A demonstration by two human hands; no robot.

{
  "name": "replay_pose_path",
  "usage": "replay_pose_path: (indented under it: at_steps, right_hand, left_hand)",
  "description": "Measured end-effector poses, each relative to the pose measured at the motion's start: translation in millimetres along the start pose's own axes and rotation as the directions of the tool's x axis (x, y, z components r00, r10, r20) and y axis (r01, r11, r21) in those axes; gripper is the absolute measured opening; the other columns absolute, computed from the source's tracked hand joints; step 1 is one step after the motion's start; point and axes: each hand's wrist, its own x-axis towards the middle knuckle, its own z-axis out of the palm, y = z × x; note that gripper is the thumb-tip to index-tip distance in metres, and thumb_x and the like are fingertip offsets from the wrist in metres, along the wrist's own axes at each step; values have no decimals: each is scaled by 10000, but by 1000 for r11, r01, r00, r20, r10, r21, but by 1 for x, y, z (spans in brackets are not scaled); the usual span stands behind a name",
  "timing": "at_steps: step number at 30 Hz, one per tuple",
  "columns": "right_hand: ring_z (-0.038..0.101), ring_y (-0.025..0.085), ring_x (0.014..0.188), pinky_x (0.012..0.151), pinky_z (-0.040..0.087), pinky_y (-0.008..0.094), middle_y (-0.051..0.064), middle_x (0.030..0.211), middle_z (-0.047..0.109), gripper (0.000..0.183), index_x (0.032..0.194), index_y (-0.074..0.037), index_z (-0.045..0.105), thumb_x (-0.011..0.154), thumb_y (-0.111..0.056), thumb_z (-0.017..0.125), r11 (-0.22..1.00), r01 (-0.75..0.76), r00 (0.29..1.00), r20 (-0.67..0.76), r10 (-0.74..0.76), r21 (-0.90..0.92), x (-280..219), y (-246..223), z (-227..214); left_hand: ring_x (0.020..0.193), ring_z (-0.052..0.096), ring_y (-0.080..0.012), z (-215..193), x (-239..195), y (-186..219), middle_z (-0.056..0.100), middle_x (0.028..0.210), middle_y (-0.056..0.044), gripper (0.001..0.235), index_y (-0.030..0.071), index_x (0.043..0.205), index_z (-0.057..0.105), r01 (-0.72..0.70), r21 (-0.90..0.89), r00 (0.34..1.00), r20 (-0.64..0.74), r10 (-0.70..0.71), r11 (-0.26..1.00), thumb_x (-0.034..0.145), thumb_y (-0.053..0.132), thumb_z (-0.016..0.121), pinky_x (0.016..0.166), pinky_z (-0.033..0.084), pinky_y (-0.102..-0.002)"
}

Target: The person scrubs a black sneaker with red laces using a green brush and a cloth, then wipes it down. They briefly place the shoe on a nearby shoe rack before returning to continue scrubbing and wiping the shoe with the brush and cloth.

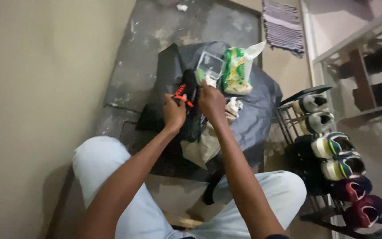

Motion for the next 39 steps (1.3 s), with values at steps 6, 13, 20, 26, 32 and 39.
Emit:
replay_pose_path:
  at_steps: [6,13,20,26,32,39]
  right_hand:
    - [640,377,566,491,468,526,213,1012,681,569,1592,-136,392,1033,-113,496,975,197,956,-201,-214,-101,-150,9,11]
    - [585,255,439,381,471,388,68,882,622,538,1518,-193,524,980,-184,544,952,162,916,-318,-242,-258,-193,-5,28]
    - [654,270,534,416,541,433,91,946,627,733,1505,-172,525,787,-248,655,897,50,923,-324,-210,-440,-108,-14,25]
    - [645,285,448,426,559,430,42,875,624,676,1551,-212,483,887,-188,610,942,140,953,-218,-212,-304,-239,-17,18]
    - [693,457,845,777,557,448,244,973,720,443,1477,-87,600,1038,-43,564,889,181,907,-421,15,421,-181,-23,-46]
    - [712,387,1067,862,542,497,254,1149,739,371,1452,-103,597,1087,-164,571,755,63,907,-354,230,652,-107,6,-88]
  left_hand:
    - [1124,677,-481,-5,-10,15,692,1172,-313,478,23,1256,492,38,53,999,31,-40,998,1017,427,584,926,560,-583]
    - [1122,676,-483,-4,-11,20,693,1162,-317,494,24,1241,495,-3,60,1000,-9,3,998,1010,449,594,927,564,-583]
    - [1173,646,-501,-11,-26,38,642,1245,-372,573,-104,1346,442,-18,-6,1000,4,18,1000,1046,368,566,926,559,-581]
    - [1146,670,-462,-7,-20,33,691,1166,-290,481,35,1277,493,33,-10,999,28,-33,999,1034,446,550,937,554,-574]
    - [1153,652,-334,-5,0,17,681,1122,-185,381,54,1171,591,121,-313,992,63,-106,942,1018,402,598,973,503,-491]
    - [645,689,-265,-47,-47,96,696,764,-139,344,93,879,749,364,-585,906,403,-131,725,916,431,692,560,563,-389]
